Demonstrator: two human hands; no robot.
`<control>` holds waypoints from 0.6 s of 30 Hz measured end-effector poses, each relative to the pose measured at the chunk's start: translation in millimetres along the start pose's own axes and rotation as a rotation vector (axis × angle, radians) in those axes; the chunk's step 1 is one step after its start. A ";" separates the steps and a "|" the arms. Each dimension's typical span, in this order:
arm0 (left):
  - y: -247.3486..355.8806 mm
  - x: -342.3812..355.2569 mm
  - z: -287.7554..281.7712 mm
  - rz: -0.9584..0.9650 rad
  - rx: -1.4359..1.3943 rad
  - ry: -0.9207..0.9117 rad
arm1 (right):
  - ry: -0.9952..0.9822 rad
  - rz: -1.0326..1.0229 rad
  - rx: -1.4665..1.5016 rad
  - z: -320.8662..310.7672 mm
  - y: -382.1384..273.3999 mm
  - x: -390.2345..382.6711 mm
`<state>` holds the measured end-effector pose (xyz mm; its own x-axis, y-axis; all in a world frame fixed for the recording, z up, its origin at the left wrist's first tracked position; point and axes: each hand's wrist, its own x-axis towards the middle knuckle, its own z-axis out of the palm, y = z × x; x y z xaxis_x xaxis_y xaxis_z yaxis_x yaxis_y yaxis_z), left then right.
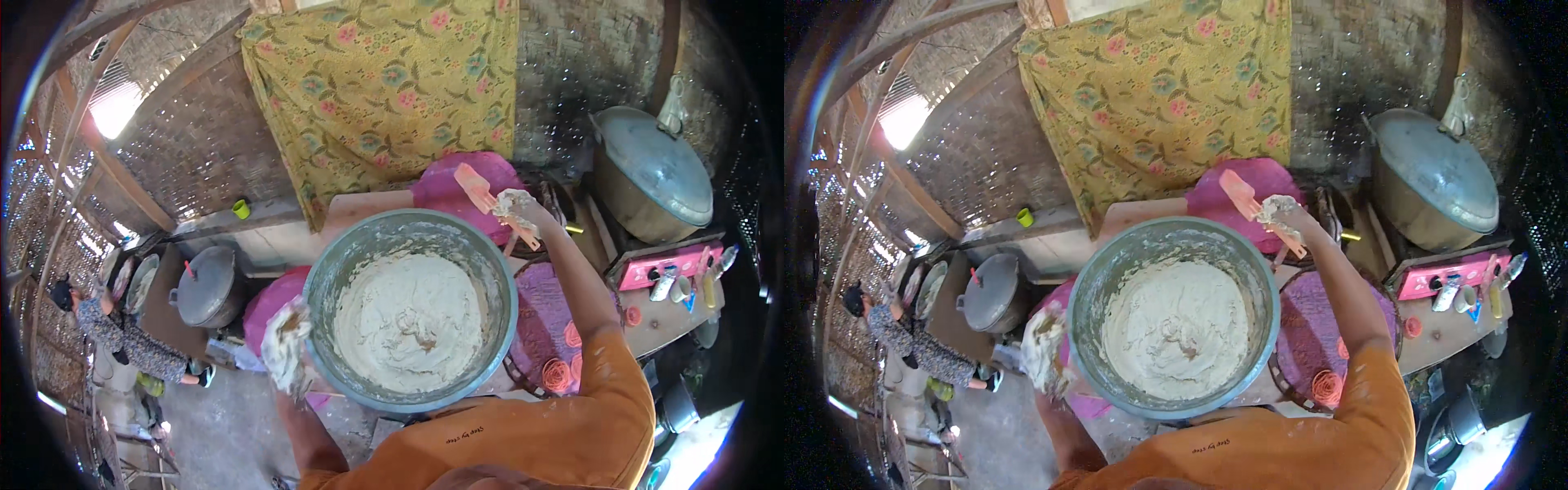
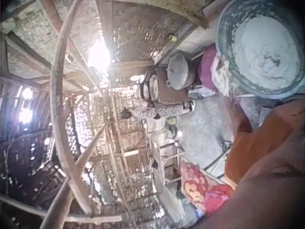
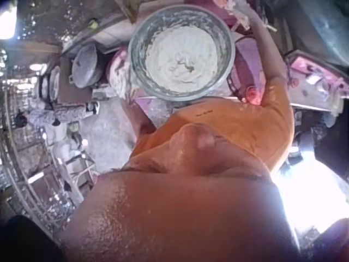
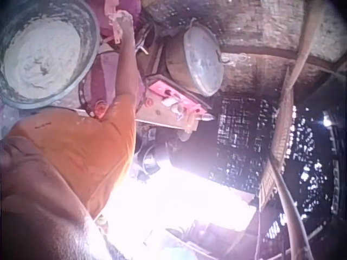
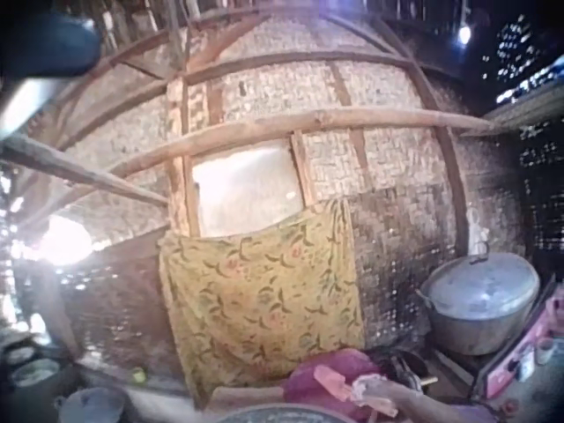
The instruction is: The person kneads a large mass of light-colored dough in a plastic basin by hand and uses a spatula to scrape excess dough from their hands and fingers back into the basin.
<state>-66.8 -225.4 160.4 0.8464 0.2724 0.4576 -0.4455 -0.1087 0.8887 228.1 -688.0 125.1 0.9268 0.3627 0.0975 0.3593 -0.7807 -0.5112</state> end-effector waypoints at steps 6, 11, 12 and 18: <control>28.7 68.3 99.8 -0.015 0.012 -0.387 | -0.170 -0.012 1.096 -55.0 -69.3 -67.2; 2.5 108.7 147.3 0.087 0.125 -0.591 | -0.224 -0.168 1.138 -40.8 -120.6 -93.0; -7.8 112.0 150.8 0.062 0.083 -0.673 | -0.220 -0.236 1.089 -32.6 -119.0 -93.3; -55.4 86.3 149.5 -0.061 0.015 -0.491 | -0.233 -0.305 0.778 -5.5 -120.0 -104.2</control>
<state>74.6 -338.9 155.0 0.9100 -0.2031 0.3614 -0.3896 -0.1215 0.9129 89.0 -634.9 181.0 0.7255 0.6610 0.1919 0.3330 -0.0930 -0.9383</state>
